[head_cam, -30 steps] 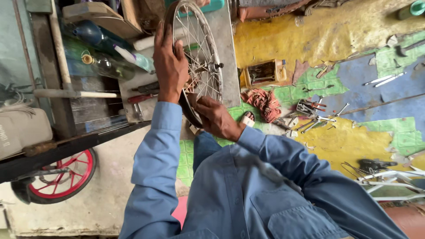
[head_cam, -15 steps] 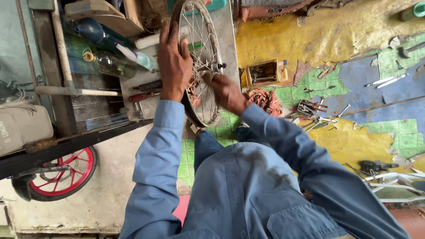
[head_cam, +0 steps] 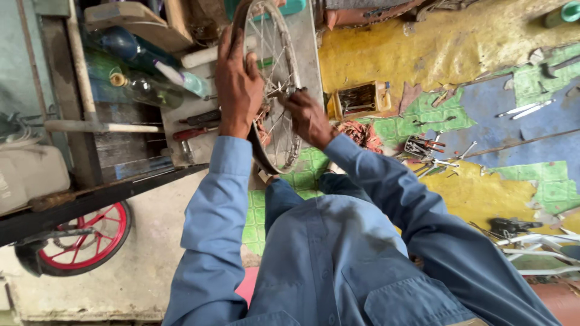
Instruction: The person holds a bicycle wheel and repeatedly taps the spokes and rim with a small metal tool, likely to check for alignment or tension. The person rotates the wheel and continues tapping different sections of the rim and spokes throughout the clip.
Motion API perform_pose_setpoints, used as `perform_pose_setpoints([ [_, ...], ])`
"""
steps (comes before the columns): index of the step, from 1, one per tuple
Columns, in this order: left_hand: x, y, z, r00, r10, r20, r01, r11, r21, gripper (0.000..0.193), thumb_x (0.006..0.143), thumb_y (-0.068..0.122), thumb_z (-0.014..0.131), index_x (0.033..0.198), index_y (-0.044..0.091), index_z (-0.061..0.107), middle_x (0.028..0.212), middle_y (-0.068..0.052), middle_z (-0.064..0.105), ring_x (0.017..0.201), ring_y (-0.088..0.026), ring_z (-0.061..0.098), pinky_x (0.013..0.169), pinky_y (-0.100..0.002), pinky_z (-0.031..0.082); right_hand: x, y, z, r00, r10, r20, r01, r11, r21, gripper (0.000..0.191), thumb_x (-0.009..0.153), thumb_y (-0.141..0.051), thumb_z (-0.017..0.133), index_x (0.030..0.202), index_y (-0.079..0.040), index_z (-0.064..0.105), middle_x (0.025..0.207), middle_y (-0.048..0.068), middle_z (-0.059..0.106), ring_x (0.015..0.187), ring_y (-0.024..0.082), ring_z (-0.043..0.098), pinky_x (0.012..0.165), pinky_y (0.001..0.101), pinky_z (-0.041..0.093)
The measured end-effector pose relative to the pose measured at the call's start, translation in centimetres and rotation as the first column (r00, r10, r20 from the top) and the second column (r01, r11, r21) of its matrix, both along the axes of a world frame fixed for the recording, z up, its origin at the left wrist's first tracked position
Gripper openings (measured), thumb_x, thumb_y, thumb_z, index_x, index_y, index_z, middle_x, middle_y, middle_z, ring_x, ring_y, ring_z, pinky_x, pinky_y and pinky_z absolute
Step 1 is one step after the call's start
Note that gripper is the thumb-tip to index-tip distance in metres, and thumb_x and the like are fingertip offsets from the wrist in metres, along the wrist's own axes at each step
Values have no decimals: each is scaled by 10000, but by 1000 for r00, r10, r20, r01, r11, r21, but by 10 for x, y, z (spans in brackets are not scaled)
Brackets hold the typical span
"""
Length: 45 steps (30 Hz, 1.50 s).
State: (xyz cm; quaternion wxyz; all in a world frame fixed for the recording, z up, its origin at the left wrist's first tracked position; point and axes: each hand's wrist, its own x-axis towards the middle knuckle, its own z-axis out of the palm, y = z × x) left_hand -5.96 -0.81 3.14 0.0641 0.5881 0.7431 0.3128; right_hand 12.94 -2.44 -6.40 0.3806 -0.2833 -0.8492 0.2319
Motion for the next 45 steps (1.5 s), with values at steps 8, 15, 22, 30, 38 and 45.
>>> perform_pose_setpoints([
  [8, 3, 0, 3, 999, 0, 47, 0, 1000, 8, 460, 1068, 106, 613, 1509, 10, 523, 1616, -218, 404, 1461, -400, 470, 1219, -429, 443, 1, 2, -4, 1000, -14, 17, 14, 1000, -22, 449, 864, 70, 567, 1277, -37, 705, 1034, 165, 695, 843, 324, 627, 728, 447, 555],
  [15, -13, 7, 3, 1000, 22, 20, -23, 1000, 21, 447, 1076, 91, 623, 1509, 33, 534, 1596, -226, 438, 1436, -407, 517, 1213, -438, 468, 6, -71, -3, 975, 143, -168, -188, 936, -297, 523, 851, 25, 479, 1345, 24, 650, 953, 163, 607, 796, 263, 537, 727, 441, 498],
  [22, 14, 17, 19, 998, 11, 60, -15, 998, 57, 488, 1044, 57, 627, 1522, 87, 534, 1591, -224, 448, 1421, -401, 524, 1178, -418, 495, 31, -35, 16, 994, 25, 107, -34, 996, 86, 435, 811, 31, 615, 1222, -60, 725, 906, 117, 658, 778, 243, 556, 641, 397, 486],
  [30, 8, 13, 19, 999, -17, 45, 14, 998, 68, 489, 1041, 44, 637, 1519, 68, 538, 1586, -221, 449, 1418, -403, 525, 1170, -414, 498, 31, -24, 40, 977, 211, -16, -209, 974, 86, 375, 861, 53, 636, 1207, -42, 745, 874, 101, 657, 777, 271, 596, 676, 425, 497],
  [38, 8, 14, 26, 999, -23, -32, 25, 996, 85, 487, 1053, 47, 650, 1526, 75, 536, 1591, -201, 464, 1430, -406, 530, 1198, -433, 485, 28, -33, 19, 951, 304, -49, -296, 946, 129, 315, 832, -36, 658, 1139, -99, 686, 1015, 109, 687, 921, 262, 626, 774, 380, 513],
  [45, 8, 14, 23, 999, 20, 48, -21, 1000, 18, 468, 1056, 50, 620, 1513, 87, 530, 1602, -208, 452, 1405, -379, 559, 1155, -402, 526, 29, -27, 13, 992, 127, 18, -126, 990, -59, 454, 843, 77, 608, 1266, -11, 748, 863, 122, 656, 797, 264, 598, 726, 404, 512],
])
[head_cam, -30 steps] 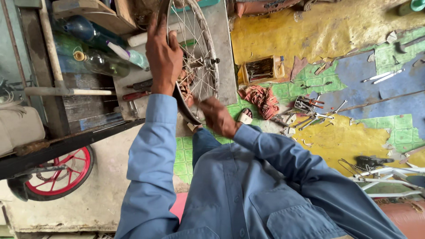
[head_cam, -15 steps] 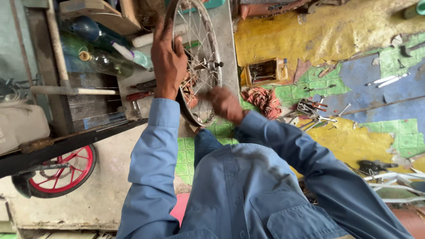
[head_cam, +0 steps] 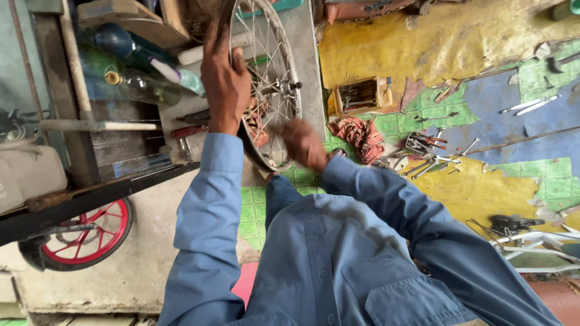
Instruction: The person holds a bicycle wheel and repeatedly taps the spokes and rim with a small metal tool, likely to check for alignment or tension. The person rotates the wheel and continues tapping different sections of the rim and spokes throughout the clip.
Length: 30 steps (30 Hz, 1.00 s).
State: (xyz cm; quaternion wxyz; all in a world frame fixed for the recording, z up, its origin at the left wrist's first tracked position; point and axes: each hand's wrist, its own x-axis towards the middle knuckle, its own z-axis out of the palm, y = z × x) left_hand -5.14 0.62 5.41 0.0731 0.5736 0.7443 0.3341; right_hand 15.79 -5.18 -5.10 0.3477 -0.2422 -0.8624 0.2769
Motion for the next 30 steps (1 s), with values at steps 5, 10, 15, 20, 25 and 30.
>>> perform_pose_setpoints([
  [5, -1, 2, -5, 999, -29, -38, 30, 999, 32, 502, 1052, 29, 624, 1540, 89, 523, 1603, -216, 442, 1438, -392, 529, 1186, -415, 511, 7, -32, 6, 969, 196, -147, -192, 981, 40, 416, 818, 39, 579, 1194, -87, 704, 1001, 117, 692, 900, 246, 638, 768, 409, 537],
  [10, 5, -2, -5, 1000, 9, 29, -10, 999, 52, 529, 1013, 45, 626, 1534, 51, 529, 1589, -230, 432, 1440, -410, 493, 1189, -429, 486, 1, -5, -4, 884, -305, -355, 127, 886, -445, 337, 952, 65, 574, 1262, -25, 671, 1053, 166, 708, 784, 193, 688, 603, 315, 569],
  [15, 8, -2, -9, 996, 17, -88, -14, 999, 33, 461, 1054, 69, 632, 1505, 31, 546, 1591, -224, 439, 1451, -413, 486, 1220, -448, 449, -23, 7, -12, 917, -399, 13, 366, 827, -427, 201, 952, 36, 657, 1126, -21, 740, 825, 149, 679, 602, 219, 600, 473, 347, 476],
  [20, 6, -1, -13, 1000, 17, -16, -17, 1000, 2, 440, 1061, 77, 602, 1494, 23, 544, 1603, -228, 430, 1441, -403, 505, 1200, -423, 476, -20, -35, -17, 954, -206, -219, 147, 955, -256, 178, 929, 90, 608, 1046, -28, 673, 893, 141, 655, 719, 216, 618, 533, 338, 480],
  [25, 5, -2, -14, 998, 41, -56, -42, 999, -3, 448, 1052, 108, 640, 1481, 15, 551, 1578, -251, 427, 1426, -434, 487, 1185, -453, 459, -13, -32, -25, 955, -266, -134, 240, 953, -183, 353, 894, 89, 619, 1213, -14, 729, 969, 165, 675, 840, 272, 614, 665, 400, 539],
  [30, -2, -1, -14, 999, 49, 21, -47, 996, -77, 428, 1078, 115, 582, 1498, 42, 540, 1593, -239, 422, 1399, -392, 543, 1153, -415, 513, -8, -55, -31, 968, -80, -237, 22, 971, -237, 408, 843, -15, 679, 1249, -9, 644, 1121, 198, 658, 1021, 294, 621, 842, 420, 562],
])
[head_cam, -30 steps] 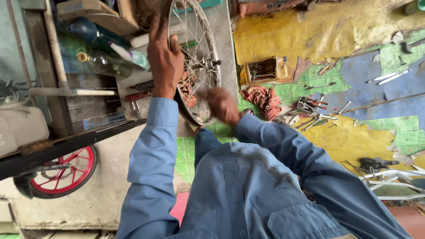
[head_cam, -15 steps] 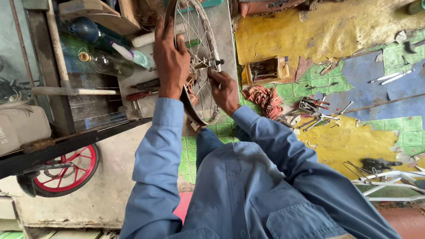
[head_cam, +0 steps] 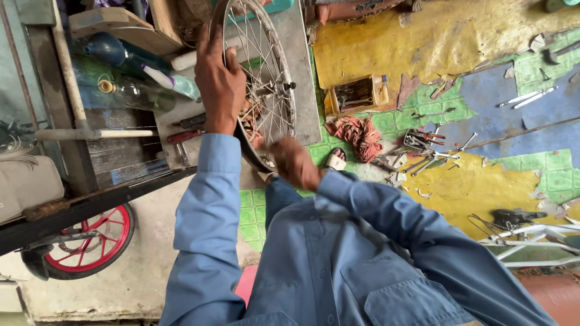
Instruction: The person holds a bicycle wheel and repeatedly taps the spokes and rim with a small metal tool, likely to check for alignment or tension. The person rotates the wheel and continues tapping different sections of the rim and spokes throughout the clip.
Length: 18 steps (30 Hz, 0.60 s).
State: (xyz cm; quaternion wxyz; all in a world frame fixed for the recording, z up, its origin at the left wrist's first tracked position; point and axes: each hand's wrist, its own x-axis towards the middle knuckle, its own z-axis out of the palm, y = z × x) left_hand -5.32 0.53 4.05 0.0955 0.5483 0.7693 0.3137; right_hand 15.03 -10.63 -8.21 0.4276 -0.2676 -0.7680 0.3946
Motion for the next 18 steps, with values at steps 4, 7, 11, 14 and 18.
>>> perform_pose_setpoints([
  [4, -2, -6, -3, 1000, -28, -8, 28, 998, 55, 462, 1048, 83, 587, 1502, 15, 537, 1563, -281, 425, 1318, -415, 605, 1061, -396, 571, -1, 2, 2, 981, 126, 150, -25, 841, -540, 570, 1005, 50, 289, 1346, -80, 727, 870, 254, 563, 781, 336, 521, 673, 450, 454],
  [7, 0, -10, -6, 972, -10, -234, 45, 988, 147, 429, 1064, 107, 641, 1474, 8, 562, 1551, -252, 470, 1360, -432, 595, 1130, -427, 540, -5, 15, 10, 978, -35, 205, 92, 957, -274, 501, 954, 75, 433, 1328, -59, 738, 808, 195, 577, 714, 293, 522, 588, 444, 447],
  [11, -2, -15, -5, 1000, -6, 26, 4, 998, 57, 412, 1068, 83, 584, 1469, -3, 552, 1579, -258, 435, 1369, -392, 568, 1125, -411, 534, 4, 5, 27, 997, 74, 38, -77, 994, 83, 437, 941, 85, 562, 1331, -54, 700, 894, 132, 627, 794, 235, 575, 658, 408, 520],
  [14, -3, -17, -5, 997, -3, -73, 10, 996, 94, 425, 1052, 76, 606, 1465, -14, 565, 1565, -252, 447, 1412, -411, 520, 1175, -440, 489, 18, 5, 26, 964, 253, -76, -248, 966, 76, 566, 839, 66, 544, 1376, -90, 636, 1142, 181, 705, 961, 253, 646, 821, 420, 569],
  [18, 1, -15, -7, 991, 8, -133, 5, 995, 98, 427, 1044, 91, 635, 1451, -20, 572, 1564, -250, 451, 1412, -413, 524, 1184, -444, 477, 14, 51, 1, 942, -250, 223, 193, 949, 249, 446, 879, 45, 641, 1266, -173, 676, 1023, 104, 683, 928, 271, 617, 780, 416, 542],
])
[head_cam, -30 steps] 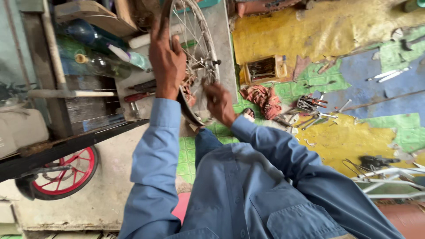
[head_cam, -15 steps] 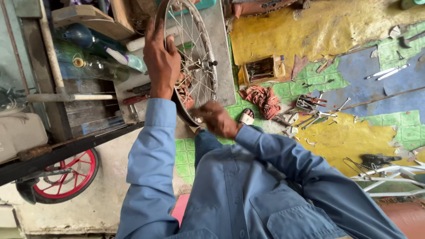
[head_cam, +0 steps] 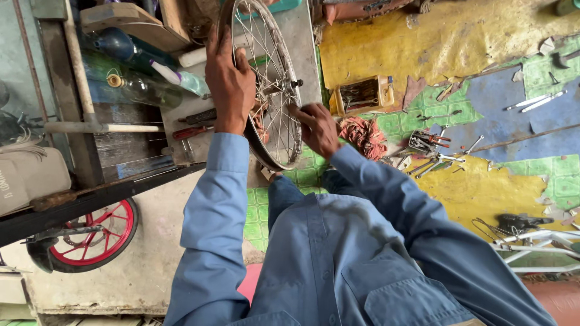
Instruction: The person holds a bicycle wheel and repeatedly taps the spokes and rim with a small metal tool, likely to check for alignment or tension. The person rotates the wheel and continues tapping different sections of the rim and spokes throughout the clip.
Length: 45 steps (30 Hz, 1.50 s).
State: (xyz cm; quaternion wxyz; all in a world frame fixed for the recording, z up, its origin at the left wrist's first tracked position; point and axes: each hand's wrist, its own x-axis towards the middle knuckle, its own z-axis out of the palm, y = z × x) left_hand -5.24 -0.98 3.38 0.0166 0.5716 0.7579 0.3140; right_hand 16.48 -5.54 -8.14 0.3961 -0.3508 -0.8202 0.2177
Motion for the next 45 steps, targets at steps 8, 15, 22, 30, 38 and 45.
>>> perform_pose_setpoints([
  [8, 4, 5, -3, 996, 22, 89, -19, 999, -26, 438, 1055, 110, 611, 1471, -13, 548, 1581, -241, 440, 1417, -401, 523, 1186, -434, 475, -1, -3, -24, 971, 185, 151, -188, 982, 5, 424, 871, 3, 662, 1275, -113, 717, 1095, 94, 660, 951, 265, 600, 753, 408, 490],
  [15, 6, 8, -13, 999, 39, -12, -39, 999, -25, 436, 1070, 142, 633, 1478, 2, 569, 1583, -226, 426, 1429, -417, 508, 1214, -453, 440, 8, -38, -22, 956, 294, -25, -264, 815, -517, 495, 890, -11, 589, 1368, -112, 669, 1205, 179, 651, 843, 259, 585, 643, 349, 534],
  [22, 3, 8, -8, 997, 3, 73, -1, 999, -33, 439, 1051, 104, 616, 1469, -15, 558, 1577, -229, 462, 1438, -397, 525, 1232, -434, 461, 4, -21, -21, 943, 319, 91, -303, 940, -158, 443, 815, 7, 648, 1252, -22, 715, 1058, 197, 689, 868, 322, 594, 761, 460, 503],
  [30, -1, 4, -6, 993, 6, 122, -6, 1000, -7, 443, 1043, 72, 641, 1472, 7, 551, 1569, -254, 452, 1388, -404, 557, 1143, -405, 532, 6, -51, -19, 919, 375, 117, -365, 925, -104, 417, 829, 31, 647, 1230, -45, 729, 1038, 151, 698, 916, 263, 614, 798, 431, 513],
  [38, -1, 3, 0, 998, -24, 63, 24, 1000, 9, 457, 1037, 55, 646, 1485, 21, 562, 1559, -267, 455, 1360, -418, 585, 1114, -415, 560, -14, 4, -15, 982, 144, 126, -137, 989, -59, 423, 806, 60, 627, 1184, -88, 745, 1084, 113, 711, 954, 254, 606, 831, 396, 518],
  [45, 0, 4, 2, 996, 6, 92, -4, 1000, -22, 433, 1057, 82, 626, 1473, -13, 551, 1575, -272, 432, 1350, -402, 586, 1073, -405, 578, -10, 18, -6, 975, 90, 204, -100, 994, 40, 410, 909, 35, 651, 1242, -166, 779, 1095, 71, 722, 942, 241, 610, 780, 396, 509],
])
